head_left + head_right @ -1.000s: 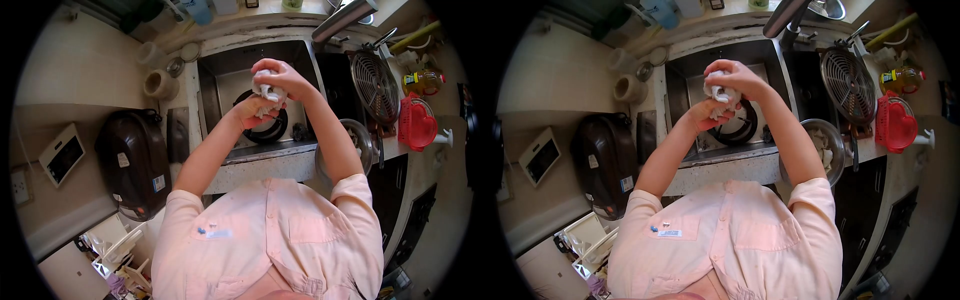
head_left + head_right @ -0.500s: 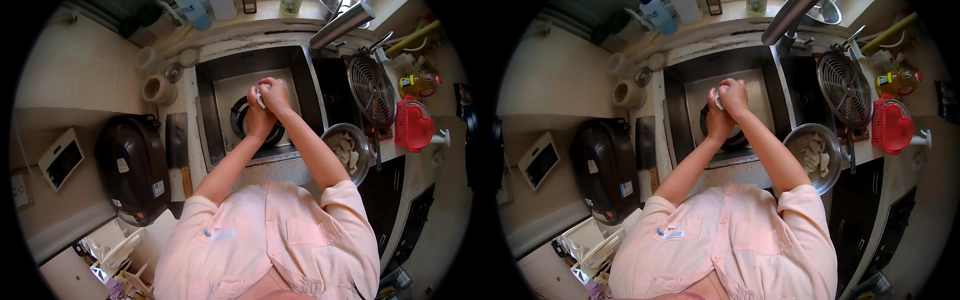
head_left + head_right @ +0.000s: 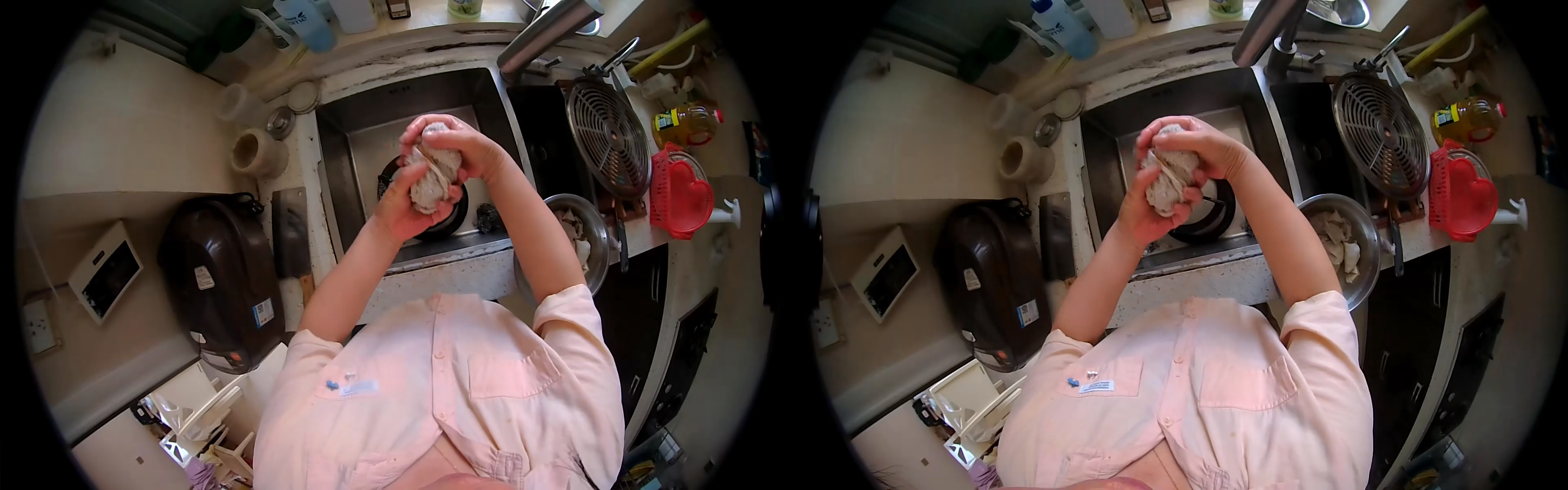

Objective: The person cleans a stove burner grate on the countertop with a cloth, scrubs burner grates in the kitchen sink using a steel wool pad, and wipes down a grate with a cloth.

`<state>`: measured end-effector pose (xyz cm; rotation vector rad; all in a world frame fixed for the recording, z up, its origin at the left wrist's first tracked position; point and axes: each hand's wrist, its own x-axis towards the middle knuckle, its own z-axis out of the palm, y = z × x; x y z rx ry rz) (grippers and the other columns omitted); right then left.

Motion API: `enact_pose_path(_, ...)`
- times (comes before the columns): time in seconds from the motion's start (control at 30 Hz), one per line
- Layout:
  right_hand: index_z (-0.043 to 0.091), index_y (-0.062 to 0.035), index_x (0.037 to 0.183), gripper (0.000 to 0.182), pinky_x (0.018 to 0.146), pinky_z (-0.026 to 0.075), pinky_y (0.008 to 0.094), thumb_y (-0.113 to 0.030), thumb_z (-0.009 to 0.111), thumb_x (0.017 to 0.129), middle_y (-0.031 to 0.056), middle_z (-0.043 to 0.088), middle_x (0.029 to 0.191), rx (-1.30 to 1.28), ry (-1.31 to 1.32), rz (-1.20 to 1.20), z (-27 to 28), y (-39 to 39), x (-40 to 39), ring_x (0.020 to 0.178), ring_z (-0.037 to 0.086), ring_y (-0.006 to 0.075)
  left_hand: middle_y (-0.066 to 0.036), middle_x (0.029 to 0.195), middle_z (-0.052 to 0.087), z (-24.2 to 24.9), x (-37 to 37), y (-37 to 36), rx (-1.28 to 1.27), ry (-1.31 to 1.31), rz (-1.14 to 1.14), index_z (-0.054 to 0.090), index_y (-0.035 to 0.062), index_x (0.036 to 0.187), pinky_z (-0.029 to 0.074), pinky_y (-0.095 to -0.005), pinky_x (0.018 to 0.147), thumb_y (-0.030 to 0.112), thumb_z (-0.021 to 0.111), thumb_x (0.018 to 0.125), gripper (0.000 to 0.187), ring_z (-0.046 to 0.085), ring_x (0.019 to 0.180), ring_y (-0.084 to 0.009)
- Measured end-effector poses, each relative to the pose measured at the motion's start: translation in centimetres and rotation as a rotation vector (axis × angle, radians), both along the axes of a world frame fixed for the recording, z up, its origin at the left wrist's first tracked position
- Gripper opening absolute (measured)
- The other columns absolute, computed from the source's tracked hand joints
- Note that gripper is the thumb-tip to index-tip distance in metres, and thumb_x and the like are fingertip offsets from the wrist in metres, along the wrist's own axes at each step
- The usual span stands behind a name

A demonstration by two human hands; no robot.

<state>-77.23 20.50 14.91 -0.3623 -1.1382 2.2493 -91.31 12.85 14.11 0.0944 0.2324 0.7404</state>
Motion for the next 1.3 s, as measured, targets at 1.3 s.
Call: enact_pose_path(1.3, 0.060, -0.0105, 0.107, 0.025, 0.045, 0.026, 0.0162, -0.013, 0.064, 0.083, -0.0052, 0.049, 0.072, -0.255, -0.511, -0.206, -4.1, -6.8, 2.5, 0.052, 0.036, 0.0026, -0.010, 0.116, 0.055, -10.7, -7.7, -2.3, -0.008, 0.603, 0.356, 0.048, 0.0055, 0.120, 0.044, -0.0365, 0.092, 0.023, 0.045, 0.094, 0.032, 0.055, 0.106, -0.0218)
